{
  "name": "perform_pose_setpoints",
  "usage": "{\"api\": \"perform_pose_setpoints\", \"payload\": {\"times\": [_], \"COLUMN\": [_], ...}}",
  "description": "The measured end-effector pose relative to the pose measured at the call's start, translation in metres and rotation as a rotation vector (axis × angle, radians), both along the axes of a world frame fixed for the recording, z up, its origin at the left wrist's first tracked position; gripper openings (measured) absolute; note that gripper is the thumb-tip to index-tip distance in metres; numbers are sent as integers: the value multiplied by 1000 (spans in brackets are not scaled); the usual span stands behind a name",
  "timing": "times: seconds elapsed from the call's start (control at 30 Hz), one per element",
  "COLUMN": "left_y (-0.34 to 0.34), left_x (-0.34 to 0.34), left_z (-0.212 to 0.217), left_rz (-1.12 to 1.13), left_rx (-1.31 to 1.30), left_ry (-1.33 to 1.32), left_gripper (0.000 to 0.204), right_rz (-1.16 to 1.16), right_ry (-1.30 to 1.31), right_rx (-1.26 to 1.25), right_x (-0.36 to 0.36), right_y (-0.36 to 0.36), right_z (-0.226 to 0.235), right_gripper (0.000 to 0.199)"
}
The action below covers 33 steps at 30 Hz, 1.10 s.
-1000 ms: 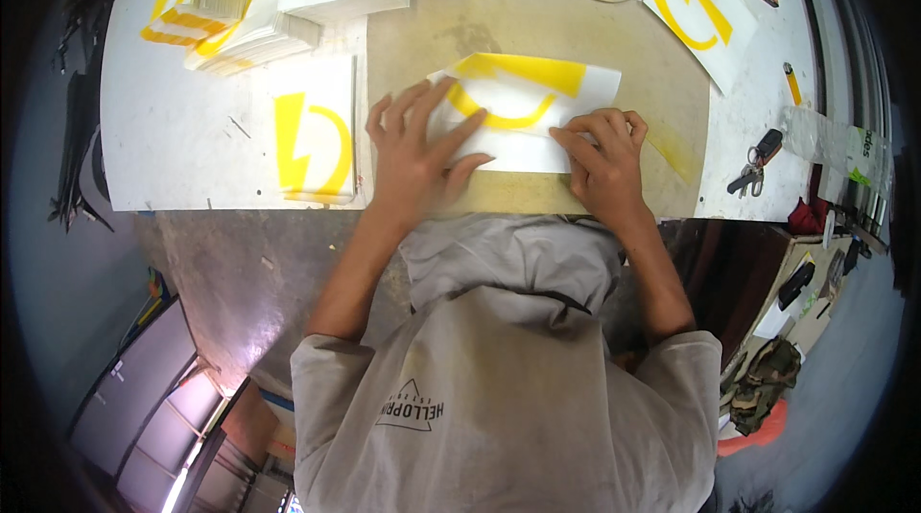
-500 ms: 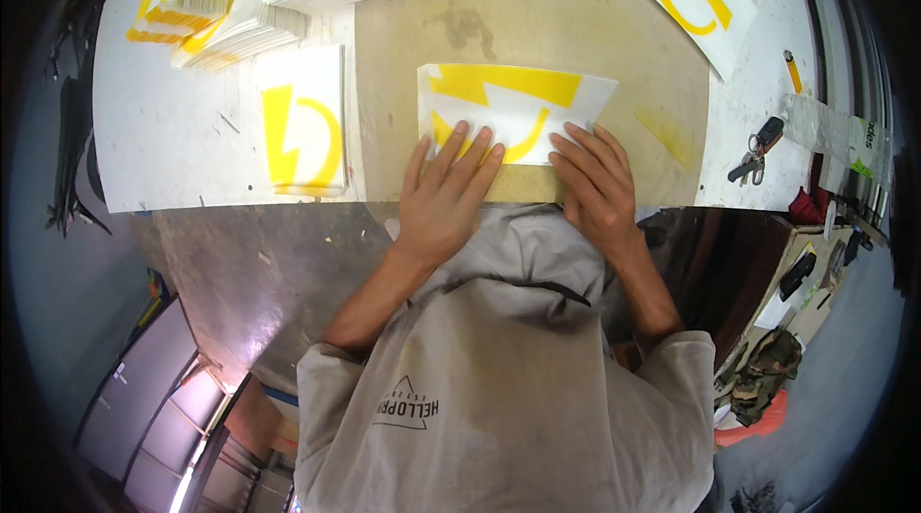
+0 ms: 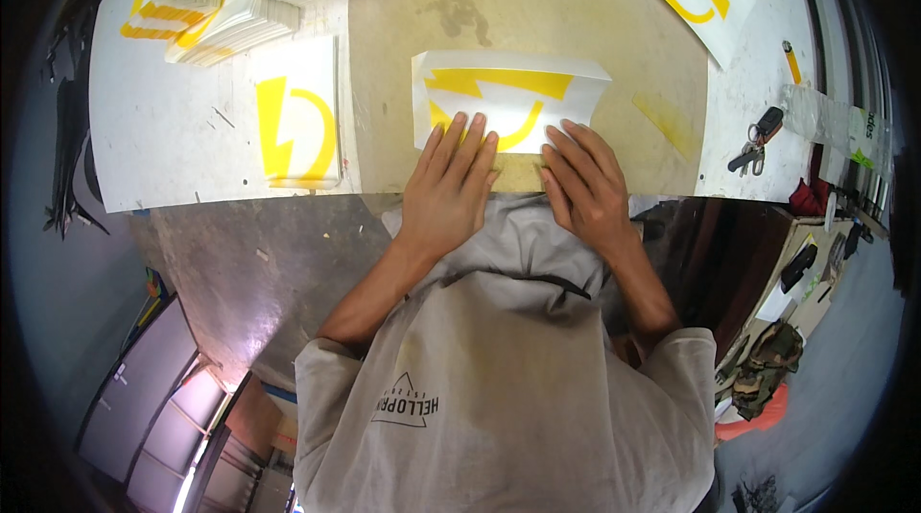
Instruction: The person repeatedly folds white paper sheets with yellow printed designs in half, presses the crease, and places them on a stack. The person handles the sheets one at a time and maintains a consistent folding rhythm throughout the clip.
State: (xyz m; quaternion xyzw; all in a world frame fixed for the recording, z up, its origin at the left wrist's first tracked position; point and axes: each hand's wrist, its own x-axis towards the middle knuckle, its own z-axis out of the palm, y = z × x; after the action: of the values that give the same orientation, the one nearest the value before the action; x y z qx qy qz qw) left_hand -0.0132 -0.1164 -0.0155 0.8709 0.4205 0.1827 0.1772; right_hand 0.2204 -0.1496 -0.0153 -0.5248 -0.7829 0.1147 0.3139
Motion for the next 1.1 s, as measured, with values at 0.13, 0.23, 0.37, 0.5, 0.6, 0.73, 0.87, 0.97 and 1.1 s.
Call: {"api": "perform_pose_setpoints", "payload": {"times": [0.13, 0.23, 0.37, 0.5, 0.6, 0.73, 0.87, 0.97, 1.1], "left_y": [-1, -2, -2, -2, -2, 0, -4, 2, -1], "left_x": [0, 0, -1, -1, -3, -19, -29, -28, -29], "left_z": [-1, -2, -2, -3, -6, -7, -4, -4, -4], "left_rz": [5, 10, 12, 13, 3, -17, 13, -2, 4], "left_rx": [-1, -2, -8, -11, -9, -70, -33, -29, -64], "left_ry": [4, 4, -3, -12, -12, 26, 142, 140, 129], "left_gripper": [49, 48, 48, 47, 51, 59, 65, 63, 59], "right_rz": [1, 4, 4, 10, 19, 7, -11, 45, 15], "right_ry": [-11, -10, -9, -20, -29, -50, -121, -117, -95], "right_rx": [0, 4, -2, -2, -6, -21, -19, 29, -5], "right_x": [0, 1, 1, 1, 3, 8, -3, -35, -32], "right_y": [0, 1, 0, 1, 2, 0, 3, 17, 15], "right_z": [1, 0, 0, -1, 0, -1, 4, -5, -5], "right_gripper": [26, 26, 26, 27, 26, 26, 26, 26, 27]}}
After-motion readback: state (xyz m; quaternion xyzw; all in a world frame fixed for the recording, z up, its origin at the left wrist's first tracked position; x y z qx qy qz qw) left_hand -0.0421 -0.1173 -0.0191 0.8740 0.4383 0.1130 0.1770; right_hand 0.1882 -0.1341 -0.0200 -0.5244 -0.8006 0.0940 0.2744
